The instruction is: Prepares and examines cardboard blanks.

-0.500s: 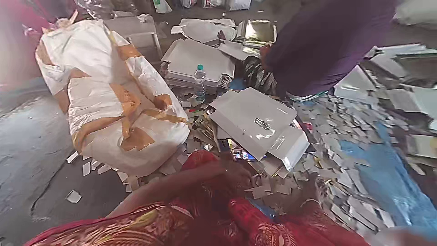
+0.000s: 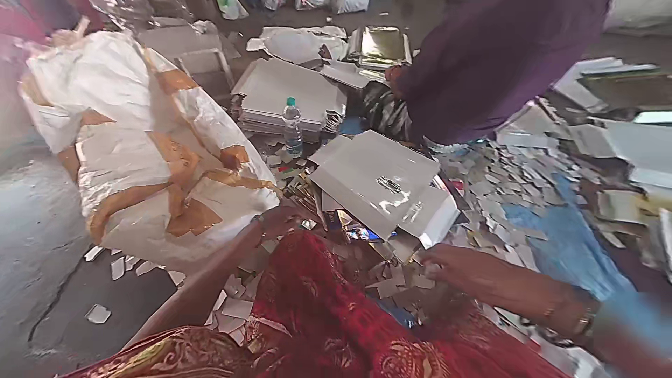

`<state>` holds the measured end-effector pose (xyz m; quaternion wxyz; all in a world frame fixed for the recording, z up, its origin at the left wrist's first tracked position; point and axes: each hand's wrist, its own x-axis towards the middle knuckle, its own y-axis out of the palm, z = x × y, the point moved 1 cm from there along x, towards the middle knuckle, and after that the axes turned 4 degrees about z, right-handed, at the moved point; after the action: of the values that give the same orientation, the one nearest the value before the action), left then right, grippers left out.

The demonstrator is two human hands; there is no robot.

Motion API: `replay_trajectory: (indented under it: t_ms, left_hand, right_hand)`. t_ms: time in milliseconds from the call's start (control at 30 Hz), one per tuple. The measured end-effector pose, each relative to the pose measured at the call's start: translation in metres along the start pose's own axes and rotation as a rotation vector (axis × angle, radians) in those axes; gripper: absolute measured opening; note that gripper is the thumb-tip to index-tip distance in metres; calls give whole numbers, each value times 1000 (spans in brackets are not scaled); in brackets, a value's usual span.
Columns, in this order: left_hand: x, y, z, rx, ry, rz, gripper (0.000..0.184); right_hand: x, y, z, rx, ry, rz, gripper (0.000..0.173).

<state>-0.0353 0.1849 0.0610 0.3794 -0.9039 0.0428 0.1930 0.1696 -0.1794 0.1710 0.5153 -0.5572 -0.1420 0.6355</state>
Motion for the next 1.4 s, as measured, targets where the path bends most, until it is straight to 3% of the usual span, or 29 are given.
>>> replay_trajectory:
  t_ms: [133,233,367,567,667,800,967,1067,1167,1267,1400]
  left_hand:
    - [-19,6,12,-7,-20,0,37]
    - [-12,15,-6,22,38,29,36]
    - [48,45,-46,210,195,29,47]
    - [163,85,-123,478,219,-29,77]
    - [203,97,-138,554,208,21,97]
    - [230,98,-136,595,122,179,117]
    - [228,96,-129,615,169,260,116]
    - [227,96,-128,679,191,276,109]
    - [222,94,-127,728,225,287,98]
    - [212,97,-132,776,266,268,88]
    - [196,122,-136,683,215,226,91]
  right_hand:
    - [-1,11,48,70,-131,256,37]
    - [1,7,69,5,-171,231,38]
    - [12,6,89,-62,-212,237,40]
    - [0,-8,127,-182,-154,251,43]
    - [11,5,112,-173,-255,250,41]
    - [8,6,98,-107,-236,257,39]
    - [9,11,77,3,-254,227,35]
    - [10,25,61,-49,-301,47,27]
    - [14,10,79,-75,-251,192,31]
    - [16,6,87,-84,-246,199,31]
    - [14,2,98,-97,-205,235,35]
